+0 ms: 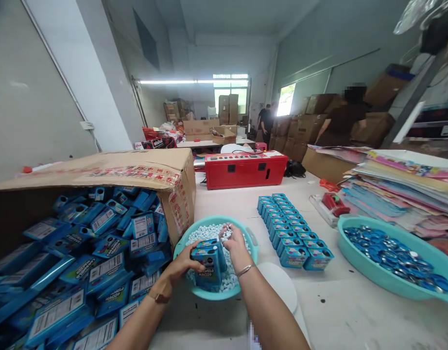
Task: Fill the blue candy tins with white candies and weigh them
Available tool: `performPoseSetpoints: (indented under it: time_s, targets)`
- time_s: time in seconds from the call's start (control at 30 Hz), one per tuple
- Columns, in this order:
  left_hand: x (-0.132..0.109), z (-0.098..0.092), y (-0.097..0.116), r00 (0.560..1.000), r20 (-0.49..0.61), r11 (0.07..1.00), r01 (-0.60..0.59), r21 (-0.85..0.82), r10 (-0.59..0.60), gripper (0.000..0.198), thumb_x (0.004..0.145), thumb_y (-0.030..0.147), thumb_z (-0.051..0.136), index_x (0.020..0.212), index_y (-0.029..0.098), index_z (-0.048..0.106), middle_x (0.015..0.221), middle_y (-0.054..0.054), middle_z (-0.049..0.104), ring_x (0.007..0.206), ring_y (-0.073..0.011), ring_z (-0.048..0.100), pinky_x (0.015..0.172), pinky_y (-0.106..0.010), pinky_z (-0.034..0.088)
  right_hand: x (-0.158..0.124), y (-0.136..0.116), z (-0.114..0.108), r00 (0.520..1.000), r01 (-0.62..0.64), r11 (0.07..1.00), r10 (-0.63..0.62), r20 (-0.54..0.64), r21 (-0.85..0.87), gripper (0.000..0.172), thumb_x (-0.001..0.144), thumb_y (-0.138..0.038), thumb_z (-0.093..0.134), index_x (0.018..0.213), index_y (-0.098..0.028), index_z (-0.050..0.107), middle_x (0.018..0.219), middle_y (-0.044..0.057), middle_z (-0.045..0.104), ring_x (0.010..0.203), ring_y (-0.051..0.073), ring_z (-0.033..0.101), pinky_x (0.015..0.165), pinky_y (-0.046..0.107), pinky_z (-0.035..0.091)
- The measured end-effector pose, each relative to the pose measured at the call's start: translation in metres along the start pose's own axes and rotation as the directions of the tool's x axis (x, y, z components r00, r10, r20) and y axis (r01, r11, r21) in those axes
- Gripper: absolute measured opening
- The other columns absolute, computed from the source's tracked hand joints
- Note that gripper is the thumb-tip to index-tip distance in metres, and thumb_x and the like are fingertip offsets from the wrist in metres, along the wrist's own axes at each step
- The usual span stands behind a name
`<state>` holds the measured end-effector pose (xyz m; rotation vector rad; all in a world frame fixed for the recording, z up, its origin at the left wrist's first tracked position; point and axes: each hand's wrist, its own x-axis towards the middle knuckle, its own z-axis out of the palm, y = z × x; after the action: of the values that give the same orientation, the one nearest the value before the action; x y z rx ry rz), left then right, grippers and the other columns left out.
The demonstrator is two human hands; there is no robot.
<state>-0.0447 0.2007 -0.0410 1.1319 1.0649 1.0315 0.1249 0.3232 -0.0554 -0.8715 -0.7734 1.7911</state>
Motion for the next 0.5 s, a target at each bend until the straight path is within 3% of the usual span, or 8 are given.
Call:
performPoseSetpoints:
  time_s: [0.1,0.3,0.5]
  targets:
    - [0.001,0.003,-0.003,0.996,-0.067,0.999,-0.05,0.005,0.05,0.078,0.039,0.016,0.085,0.113,0.018,0.061,0.099,-0.004,0.071,0.095,-0.0268,0.067,0.084,-0.039,0.056,-0.001,0.002,-0.005,0.99,-0.082,0.98,0.101,-0.097,0.182,0.022,0.07,-0.022,0.06,0.066,-0.024,0.038,0.055,-0.006,0.041,0.047,0.011,0.042,0.05,0.026,0.045]
    - [0.007,0.004,0.0,0.952,-0.169,0.923,-0.19,0.334,0.257,0.084,0.045,0.02,0.084,0.123,0.017,0.054,0.112,-0.006,0.069,0.107,-0.0288,0.065,0.097,-0.045,0.051,-0.006,0.006,-0.018,0.977,-0.133,0.949,0.174,-0.121,0.286,0.024,0.075,-0.018,0.057,0.07,-0.024,0.035,0.055,-0.008,0.04,0.045,0.009,0.043,0.048,0.024,0.046]
    - [0.007,0.007,0.006,0.93,-0.18,0.87,-0.215,0.444,0.322,0.091,0.056,0.027,0.08,0.139,0.018,0.042,0.13,-0.01,0.06,0.12,-0.0292,0.059,0.104,-0.044,0.046,-0.014,0.01,-0.018,0.974,-0.211,0.913,0.226,-0.001,0.35,0.022,0.086,-0.018,0.05,0.073,-0.023,0.033,0.053,-0.009,0.035,0.036,0.005,0.027,0.035,0.013,0.024]
